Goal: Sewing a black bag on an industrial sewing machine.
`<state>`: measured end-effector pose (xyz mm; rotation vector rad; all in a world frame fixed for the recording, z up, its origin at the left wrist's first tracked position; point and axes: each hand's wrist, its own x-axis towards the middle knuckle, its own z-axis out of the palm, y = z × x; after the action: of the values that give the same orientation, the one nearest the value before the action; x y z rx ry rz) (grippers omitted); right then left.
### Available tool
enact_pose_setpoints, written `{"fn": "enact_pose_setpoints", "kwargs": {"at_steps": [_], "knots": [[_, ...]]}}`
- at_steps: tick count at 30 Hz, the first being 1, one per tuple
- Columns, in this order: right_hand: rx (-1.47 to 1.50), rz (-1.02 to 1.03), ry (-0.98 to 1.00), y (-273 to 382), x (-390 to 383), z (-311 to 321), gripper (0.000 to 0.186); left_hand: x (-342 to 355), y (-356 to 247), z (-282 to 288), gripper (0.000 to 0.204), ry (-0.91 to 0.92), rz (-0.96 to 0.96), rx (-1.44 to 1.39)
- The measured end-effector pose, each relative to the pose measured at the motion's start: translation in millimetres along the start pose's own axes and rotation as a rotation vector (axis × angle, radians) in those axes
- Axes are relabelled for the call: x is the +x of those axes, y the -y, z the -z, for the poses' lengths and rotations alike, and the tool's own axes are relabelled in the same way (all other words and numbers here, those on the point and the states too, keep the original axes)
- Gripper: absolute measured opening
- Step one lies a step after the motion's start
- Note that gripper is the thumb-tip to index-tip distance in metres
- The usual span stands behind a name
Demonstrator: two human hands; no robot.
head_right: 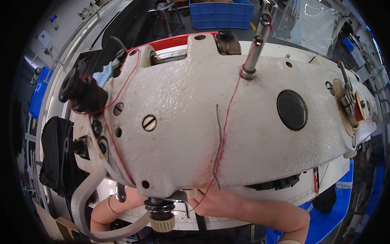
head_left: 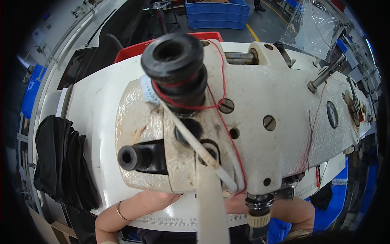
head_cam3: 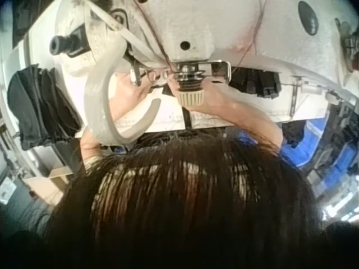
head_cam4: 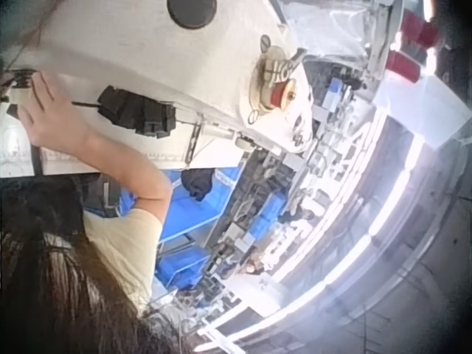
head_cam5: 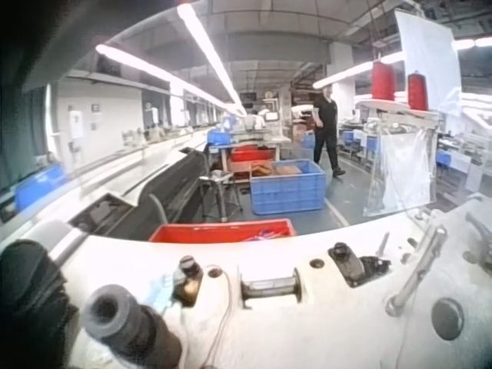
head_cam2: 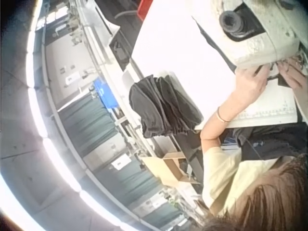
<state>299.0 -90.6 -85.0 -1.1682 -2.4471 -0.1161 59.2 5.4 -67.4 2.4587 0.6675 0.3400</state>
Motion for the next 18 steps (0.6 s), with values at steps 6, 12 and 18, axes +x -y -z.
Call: {"fn": "enact_pose_setpoints", "kwargs": {"at_steps": [6,12,18], "knots": [[0.009,-0.016,0.004,-3,-1,1,0.015,9,-3,12,0.046,0.116,-0.008,-0.037],[0.015,-0.027,0.004,-6,1,0,0.015,7,4,1,0.034,0.001,-0.205,0.174],[0.033,-0.069,0.009,-10,-3,1,0.015,11,11,-12,0.024,-0.134,-0.391,0.379]]}}
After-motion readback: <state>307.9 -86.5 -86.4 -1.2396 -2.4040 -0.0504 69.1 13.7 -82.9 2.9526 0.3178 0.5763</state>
